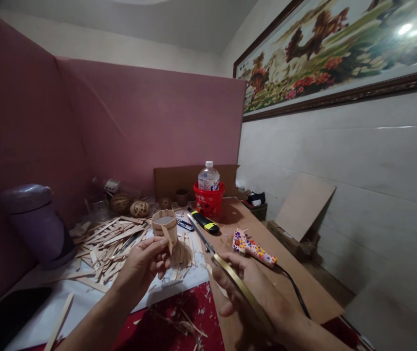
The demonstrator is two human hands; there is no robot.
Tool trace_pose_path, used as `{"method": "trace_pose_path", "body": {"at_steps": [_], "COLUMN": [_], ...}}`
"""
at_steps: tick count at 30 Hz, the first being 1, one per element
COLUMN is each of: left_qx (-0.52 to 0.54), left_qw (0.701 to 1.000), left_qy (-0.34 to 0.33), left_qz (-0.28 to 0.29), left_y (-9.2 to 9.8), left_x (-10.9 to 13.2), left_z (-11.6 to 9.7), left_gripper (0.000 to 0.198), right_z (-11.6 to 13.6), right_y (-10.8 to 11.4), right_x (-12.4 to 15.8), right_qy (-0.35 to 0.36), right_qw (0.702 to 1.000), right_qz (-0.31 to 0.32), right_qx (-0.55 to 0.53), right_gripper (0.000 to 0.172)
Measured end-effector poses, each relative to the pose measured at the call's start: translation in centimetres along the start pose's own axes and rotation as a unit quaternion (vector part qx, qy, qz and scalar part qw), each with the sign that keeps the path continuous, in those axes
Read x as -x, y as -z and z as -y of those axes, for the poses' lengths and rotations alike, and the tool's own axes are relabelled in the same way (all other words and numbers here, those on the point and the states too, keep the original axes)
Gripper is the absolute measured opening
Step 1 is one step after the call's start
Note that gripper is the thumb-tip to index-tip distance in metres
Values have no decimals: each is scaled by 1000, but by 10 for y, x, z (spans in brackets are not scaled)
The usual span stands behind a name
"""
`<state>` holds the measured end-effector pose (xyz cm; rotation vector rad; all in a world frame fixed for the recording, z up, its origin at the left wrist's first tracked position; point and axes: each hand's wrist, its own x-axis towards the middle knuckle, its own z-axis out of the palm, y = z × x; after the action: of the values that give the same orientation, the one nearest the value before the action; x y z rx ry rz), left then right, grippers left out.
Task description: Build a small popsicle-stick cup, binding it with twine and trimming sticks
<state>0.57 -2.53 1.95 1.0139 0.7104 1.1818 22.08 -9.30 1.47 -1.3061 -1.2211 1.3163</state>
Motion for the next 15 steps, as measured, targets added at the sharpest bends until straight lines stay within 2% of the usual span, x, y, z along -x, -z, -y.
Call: {"method": "trace_pose_path", "body": {"at_steps": [4,8,11,15], "left_qx": [6,9,16,0], "left_qw": [1000,999,999,999], "left_qy": [19,30,28,16], "left_qz": [11,23,35,40], "left_y": [-3,-5,-4,-3], "left_x": [2,5,6,5], "left_z": [-1,-3,-2,1], "left_gripper": [23,22,21,22], "right_z": [-3,-11,-10,3], "right_y": [-17,-34,-41,-41], "right_x": [8,4,4,11], "right_qy": [-23,-109,-64,-12], "right_qw": [997,989,994,989], "right_qz": [62,70,76,142], "right_qx": [-44,-69,-35,-34], "right_gripper": [58,79,82,71]}}
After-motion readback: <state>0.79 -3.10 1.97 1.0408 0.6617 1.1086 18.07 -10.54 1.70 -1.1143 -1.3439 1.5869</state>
